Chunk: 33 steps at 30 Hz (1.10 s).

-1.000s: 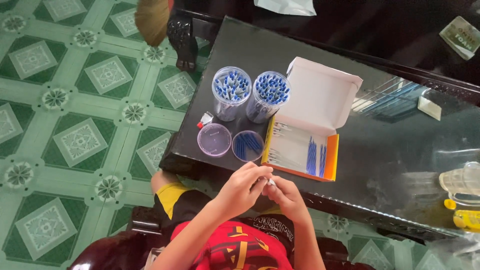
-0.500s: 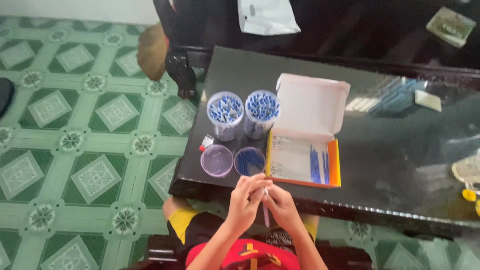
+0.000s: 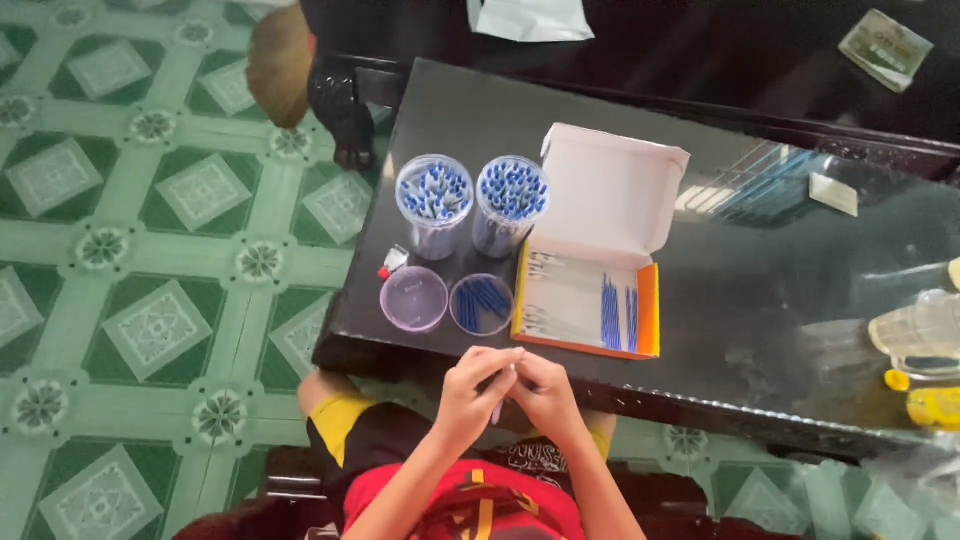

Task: A person is manually assembling pens by inserting blue ink refills into white pen barrels at a table.

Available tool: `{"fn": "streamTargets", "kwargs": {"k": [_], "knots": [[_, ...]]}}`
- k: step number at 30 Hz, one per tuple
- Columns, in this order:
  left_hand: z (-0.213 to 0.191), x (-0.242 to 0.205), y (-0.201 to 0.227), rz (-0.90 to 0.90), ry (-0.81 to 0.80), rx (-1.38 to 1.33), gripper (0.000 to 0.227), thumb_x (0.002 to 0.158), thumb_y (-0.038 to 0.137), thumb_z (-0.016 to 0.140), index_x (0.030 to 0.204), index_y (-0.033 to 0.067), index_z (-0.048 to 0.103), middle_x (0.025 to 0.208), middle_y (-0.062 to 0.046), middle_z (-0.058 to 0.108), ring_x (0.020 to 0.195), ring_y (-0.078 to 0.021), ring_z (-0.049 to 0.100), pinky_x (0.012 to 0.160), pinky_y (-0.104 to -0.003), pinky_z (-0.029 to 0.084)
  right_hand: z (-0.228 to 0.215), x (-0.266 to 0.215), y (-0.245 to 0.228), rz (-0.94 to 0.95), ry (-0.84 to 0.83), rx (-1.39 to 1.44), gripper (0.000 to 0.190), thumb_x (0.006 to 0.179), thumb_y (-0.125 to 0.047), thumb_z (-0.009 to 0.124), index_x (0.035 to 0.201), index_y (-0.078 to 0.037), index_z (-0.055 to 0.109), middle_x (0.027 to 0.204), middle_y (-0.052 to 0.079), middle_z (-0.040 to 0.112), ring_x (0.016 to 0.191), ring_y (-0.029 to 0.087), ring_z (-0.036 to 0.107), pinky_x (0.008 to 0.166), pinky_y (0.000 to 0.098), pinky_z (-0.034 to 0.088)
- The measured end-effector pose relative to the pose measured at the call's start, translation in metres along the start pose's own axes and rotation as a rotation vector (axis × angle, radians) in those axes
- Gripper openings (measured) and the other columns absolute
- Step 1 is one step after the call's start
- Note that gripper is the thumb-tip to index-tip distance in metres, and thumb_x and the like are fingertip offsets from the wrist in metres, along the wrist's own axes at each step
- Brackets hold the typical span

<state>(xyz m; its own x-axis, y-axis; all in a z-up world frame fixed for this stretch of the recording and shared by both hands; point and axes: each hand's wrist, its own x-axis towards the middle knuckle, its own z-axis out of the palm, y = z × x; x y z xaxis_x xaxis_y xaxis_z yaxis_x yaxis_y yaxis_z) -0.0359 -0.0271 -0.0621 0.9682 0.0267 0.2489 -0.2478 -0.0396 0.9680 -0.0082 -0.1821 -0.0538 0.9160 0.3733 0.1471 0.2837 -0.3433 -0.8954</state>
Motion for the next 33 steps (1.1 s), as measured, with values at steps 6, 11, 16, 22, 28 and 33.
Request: {"fn": "streamTargets", "kwargs": {"k": [6,11,16,22,28,33], "knots": [[-0.013,0.011,0.009,0.022,0.387,-0.028,0.019,0.098,0.007,0.062,0.11,0.0072,0.077,0.105,-0.008,0.075,0.097,-0.016,0.068,0.088,-0.027,0.054,-0.038,0.028,-0.044,0.273,-0.226,-0.042,0.047,0.082,-0.015,0.076,0.128,-0.013,0.07,0.09,-0.001,0.082,0.083,0.008,0.072,0.081,0.0245,0.055],[-0.032,0.007,-0.003,-0.004,0.625,-0.078,0.018,0.103,0.006,0.056,0.112,0.0006,0.071,0.103,-0.009,0.072,0.09,-0.0167,0.067,0.083,-0.029,0.055,-0.098,0.035,0.09,0.447,0.271,-0.418,0.037,0.093,-0.027,0.066,0.123,-0.007,0.072,0.13,0.008,0.072,0.12,0.024,0.067,0.107,0.0365,0.049],[-0.04,0.005,-0.014,-0.013,0.701,-0.096,0.023,0.107,0.002,0.046,0.119,-0.0002,0.066,0.106,-0.013,0.072,0.082,-0.0178,0.068,0.08,-0.034,0.06,-0.125,0.042,0.157,0.712,0.284,-0.856,0.039,0.091,-0.042,0.069,0.123,-0.02,0.074,0.114,0.007,0.078,0.109,0.031,0.073,0.095,0.0442,0.057],[-0.05,0.004,-0.026,-0.036,0.697,-0.047,0.023,0.108,0.004,0.042,0.111,0.0045,0.065,0.094,-0.005,0.063,0.069,-0.0119,0.055,0.066,-0.026,0.052,-0.113,0.039,0.175,0.794,0.215,-1.001,0.039,0.087,-0.053,0.066,0.116,-0.029,0.075,0.114,0.0,0.076,0.112,0.024,0.073,0.098,0.0397,0.057],[-0.081,0.014,-0.04,-0.385,0.713,0.166,0.026,0.088,0.022,0.074,0.113,0.0136,0.07,0.101,-0.009,0.072,0.09,-0.0216,0.068,0.083,-0.037,0.054,-0.12,0.047,0.153,0.843,0.19,-0.885,0.041,0.09,-0.038,0.066,0.118,-0.01,0.077,0.118,0.02,0.076,0.119,0.038,0.069,0.099,0.0534,0.055],[-0.109,0.038,-0.052,-0.468,0.503,0.415,0.011,0.084,0.029,0.078,0.092,0.0226,0.076,0.089,-0.002,0.078,0.087,-0.0239,0.074,0.083,-0.036,0.057,-0.121,0.053,0.179,0.87,0.226,-0.865,0.049,0.084,-0.044,0.066,0.114,-0.008,0.078,0.114,0.021,0.078,0.116,0.041,0.071,0.094,0.0561,0.055]]}}
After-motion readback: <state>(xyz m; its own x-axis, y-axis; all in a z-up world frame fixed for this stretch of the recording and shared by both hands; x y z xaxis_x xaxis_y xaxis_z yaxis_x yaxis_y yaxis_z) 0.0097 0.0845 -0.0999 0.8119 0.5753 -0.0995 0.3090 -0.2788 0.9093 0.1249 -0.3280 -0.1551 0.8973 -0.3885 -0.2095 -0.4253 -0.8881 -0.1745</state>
